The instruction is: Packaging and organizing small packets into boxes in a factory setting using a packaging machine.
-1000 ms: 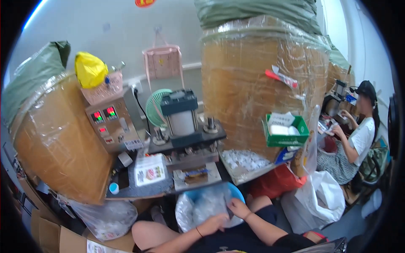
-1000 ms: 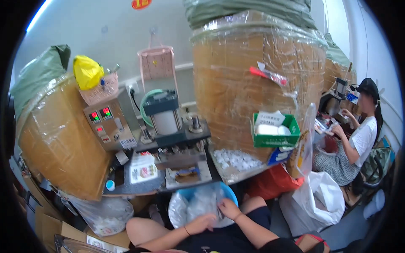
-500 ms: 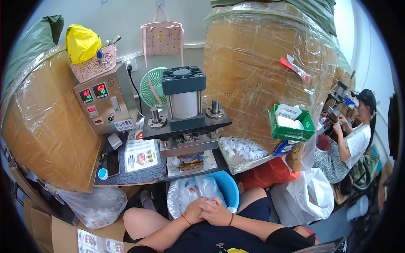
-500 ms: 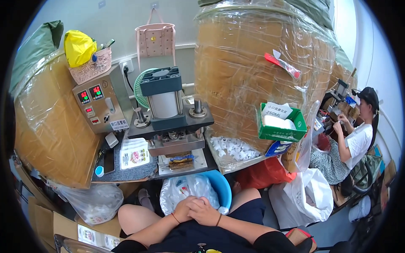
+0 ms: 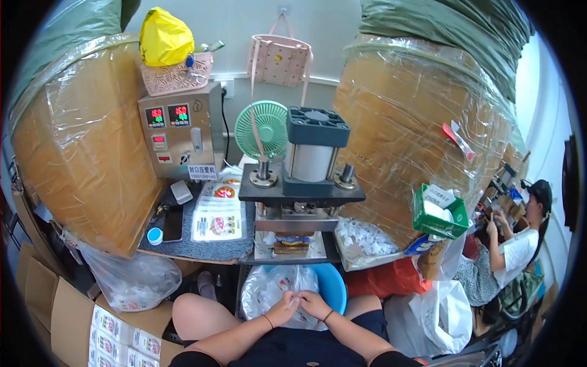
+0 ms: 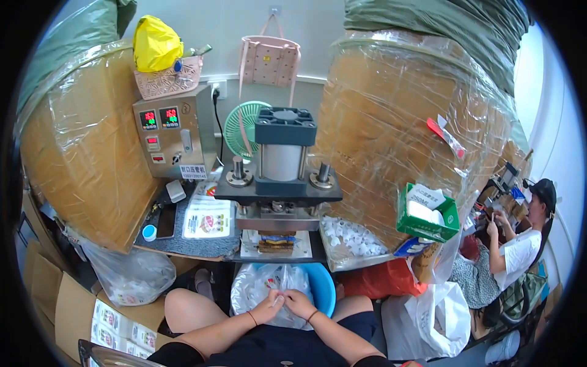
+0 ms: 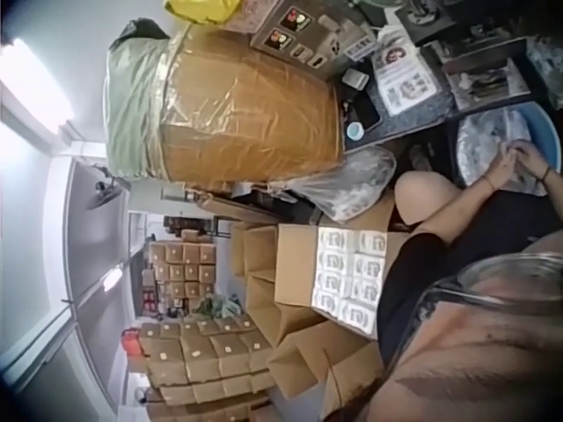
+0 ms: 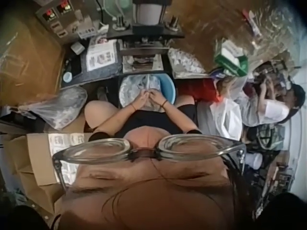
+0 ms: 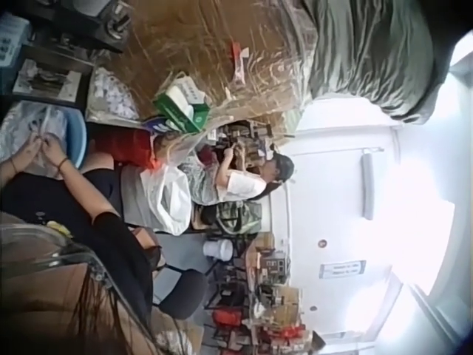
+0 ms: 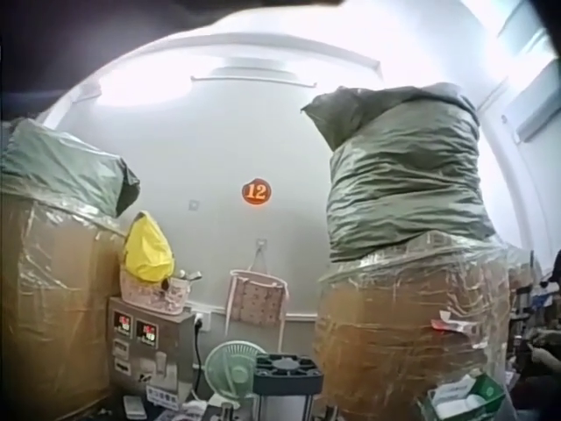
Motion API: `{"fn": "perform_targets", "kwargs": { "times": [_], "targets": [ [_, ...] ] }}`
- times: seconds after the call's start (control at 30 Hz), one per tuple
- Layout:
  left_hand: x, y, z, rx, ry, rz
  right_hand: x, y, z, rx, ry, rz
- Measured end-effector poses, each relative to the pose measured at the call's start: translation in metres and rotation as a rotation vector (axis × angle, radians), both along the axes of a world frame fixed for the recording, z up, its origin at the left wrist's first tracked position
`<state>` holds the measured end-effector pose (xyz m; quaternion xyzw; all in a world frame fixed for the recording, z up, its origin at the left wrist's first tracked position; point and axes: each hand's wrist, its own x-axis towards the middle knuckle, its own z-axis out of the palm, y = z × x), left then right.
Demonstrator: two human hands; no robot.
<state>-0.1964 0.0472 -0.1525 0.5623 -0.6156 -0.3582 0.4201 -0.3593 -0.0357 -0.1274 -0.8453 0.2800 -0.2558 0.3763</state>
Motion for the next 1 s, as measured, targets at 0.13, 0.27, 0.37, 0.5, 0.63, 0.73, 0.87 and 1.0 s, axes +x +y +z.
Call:
{"fn": "perform_targets", "kwargs": {
  "times": [0.13, 0.27, 0.37, 0.5, 0.63, 0.73, 0.87, 1.0],
  "targets": [
    [0.018, -0.014, 0.021, 0.552, 0.509, -0.067, -0.006, 0.005, 0.033, -0.327, 0.058, -0.147],
    [0.036, -0.014, 0.013, 0.556, 0.718, -0.269, 0.003, 0.039, 0.068, -0.444, 0.041, 0.089],
    [0.036, -0.013, 0.027, 0.502, 0.584, -0.238, 0.004, 0.028, 0.057, -0.467, 0.053, 0.118],
    [0.019, -0.017, 0.043, 0.148, -0.023, -0.307, 0.0, -0.014, 0.002, -0.397, 0.571, 0.213],
    [0.014, -0.007, 0.042, -0.19, -0.392, -0.179, 0.009, -0.006, 0.012, 0.151, 0.826, 0.311],
    [0.008, -0.008, 0.046, -0.381, -0.476, -0.031, -0.019, -0.03, -0.037, 0.914, 0.095, 0.454],
    [0.016, 0.0, 0.056, -0.537, -0.671, 0.178, -0.022, 0.007, 0.0, 1.262, -0.37, -0.014],
    [0.013, -0.004, 0.052, -0.364, -0.74, 0.059, -0.029, -0.01, -0.025, 0.074, -0.039, -0.169]
  ]
}}
